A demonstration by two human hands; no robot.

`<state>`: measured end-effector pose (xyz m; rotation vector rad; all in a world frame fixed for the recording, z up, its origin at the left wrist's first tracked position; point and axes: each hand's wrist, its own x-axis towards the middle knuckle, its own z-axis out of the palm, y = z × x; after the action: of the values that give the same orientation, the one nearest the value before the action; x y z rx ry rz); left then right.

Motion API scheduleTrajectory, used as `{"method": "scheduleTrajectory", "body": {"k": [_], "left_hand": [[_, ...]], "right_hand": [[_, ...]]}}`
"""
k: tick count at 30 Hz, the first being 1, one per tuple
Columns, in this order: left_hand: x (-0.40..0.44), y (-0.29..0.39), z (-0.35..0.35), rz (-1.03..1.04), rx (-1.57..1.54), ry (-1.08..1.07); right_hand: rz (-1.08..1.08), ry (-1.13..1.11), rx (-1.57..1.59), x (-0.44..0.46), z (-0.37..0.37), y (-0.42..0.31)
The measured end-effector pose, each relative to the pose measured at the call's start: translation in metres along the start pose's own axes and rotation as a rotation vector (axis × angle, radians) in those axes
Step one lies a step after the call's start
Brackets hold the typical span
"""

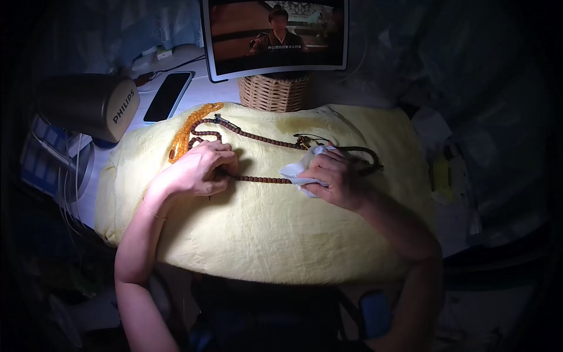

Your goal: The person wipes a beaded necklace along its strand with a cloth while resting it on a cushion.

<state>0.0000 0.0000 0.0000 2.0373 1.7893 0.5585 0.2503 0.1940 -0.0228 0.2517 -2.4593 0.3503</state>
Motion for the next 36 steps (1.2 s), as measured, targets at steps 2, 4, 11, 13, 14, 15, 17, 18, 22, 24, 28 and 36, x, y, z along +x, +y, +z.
{"method": "scheduleTrajectory", "body": {"k": [2, 4, 11, 13, 14, 15, 17, 18, 22, 24, 28, 36], "left_hand": [[0.0, 0.002, -0.001, -0.022, 0.018, -0.008], [-0.001, 0.004, 0.002, -0.006, 0.028, 0.011], [0.0, -0.001, 0.002, 0.041, 0.001, 0.021], [-0.001, 0.003, 0.001, -0.021, -0.009, -0.002], [-0.002, 0.004, 0.0, -0.031, -0.004, -0.006], [-0.002, 0.004, 0.0, -0.04, 0.001, -0.008], [-0.003, 0.002, 0.0, -0.015, 0.04, -0.006], [-0.003, 0.001, 0.002, 0.005, 0.064, 0.007], [-0.002, 0.002, 0.003, -0.01, 0.08, -0.013], [-0.003, 0.0, 0.005, -0.002, 0.097, -0.001], [-0.002, 0.002, 0.006, 0.015, 0.121, 0.005], [-0.003, 0.003, 0.009, 0.05, 0.139, 0.046]], "right_hand": [[0.026, -0.022, 0.016, -0.004, 0.001, 0.001], [0.083, -0.073, 0.021, -0.013, 0.001, 0.003], [0.18, -0.112, 0.055, -0.01, -0.009, 0.006], [0.201, -0.141, 0.025, -0.013, -0.016, 0.008], [0.213, -0.154, 0.008, -0.016, -0.021, 0.01], [0.24, -0.173, -0.019, -0.019, -0.026, 0.013], [0.289, -0.215, -0.077, -0.026, -0.04, 0.018], [0.307, -0.198, -0.08, -0.025, -0.047, 0.015], [0.303, -0.308, -0.364, -0.05, -0.071, 0.033], [0.247, -0.355, -0.402, -0.055, -0.086, 0.039], [0.232, -0.496, -0.557, -0.064, -0.11, 0.044], [0.423, -0.96, -0.868, -0.064, -0.132, 0.054]]}}
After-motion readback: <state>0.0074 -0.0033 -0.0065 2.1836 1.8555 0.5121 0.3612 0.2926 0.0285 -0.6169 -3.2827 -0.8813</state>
